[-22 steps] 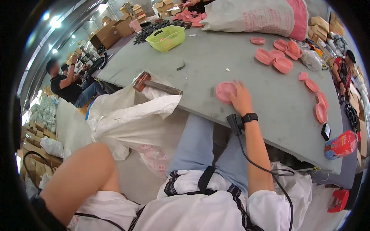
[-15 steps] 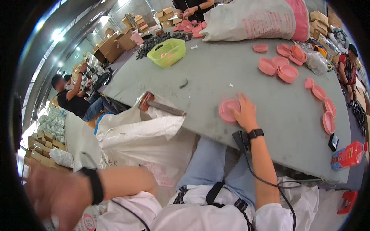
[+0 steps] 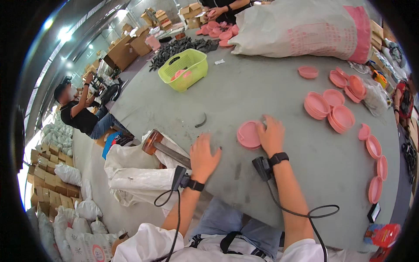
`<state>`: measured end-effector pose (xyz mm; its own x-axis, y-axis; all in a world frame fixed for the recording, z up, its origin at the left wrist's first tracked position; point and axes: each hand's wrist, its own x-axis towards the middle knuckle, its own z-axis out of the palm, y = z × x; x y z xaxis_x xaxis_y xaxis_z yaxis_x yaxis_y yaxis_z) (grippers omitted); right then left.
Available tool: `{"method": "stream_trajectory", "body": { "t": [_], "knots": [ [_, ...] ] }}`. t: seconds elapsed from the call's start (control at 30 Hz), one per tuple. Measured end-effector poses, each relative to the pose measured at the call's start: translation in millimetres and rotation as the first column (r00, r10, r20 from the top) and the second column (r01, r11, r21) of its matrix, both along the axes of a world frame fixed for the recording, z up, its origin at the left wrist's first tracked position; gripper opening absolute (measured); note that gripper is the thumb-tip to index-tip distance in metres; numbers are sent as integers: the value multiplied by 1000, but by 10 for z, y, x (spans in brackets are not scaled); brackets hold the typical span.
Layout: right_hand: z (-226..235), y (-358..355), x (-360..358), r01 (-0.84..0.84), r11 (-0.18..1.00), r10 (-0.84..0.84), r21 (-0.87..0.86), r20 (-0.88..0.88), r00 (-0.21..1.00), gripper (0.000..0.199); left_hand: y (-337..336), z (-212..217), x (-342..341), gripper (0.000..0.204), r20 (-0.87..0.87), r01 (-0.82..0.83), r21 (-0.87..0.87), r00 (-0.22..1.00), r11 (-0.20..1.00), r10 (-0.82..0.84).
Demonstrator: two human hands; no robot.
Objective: Assembling pink plastic respirator or mask components with rubber seals.
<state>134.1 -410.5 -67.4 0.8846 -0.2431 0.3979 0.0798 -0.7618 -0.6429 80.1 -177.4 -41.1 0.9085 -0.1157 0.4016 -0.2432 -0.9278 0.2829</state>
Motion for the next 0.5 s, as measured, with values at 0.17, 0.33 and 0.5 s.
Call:
{"method": "stream_trajectory", "body": {
  "t": [0.17,0.33,0.5],
  "knots": [
    [106,-89,218,-45,993,46,105,-5,999,32,-150,80,29,59,-150,67,348,989,935,-16],
    [213,24,122,-70,996,73,52,-46,996,33,-94,204,26,64,-317,147,295,947,944,-48],
    [283,12,159,-22,997,33,75,-145,989,31,-109,295,103,69,-443,196,274,895,942,-57]
  ]
}}
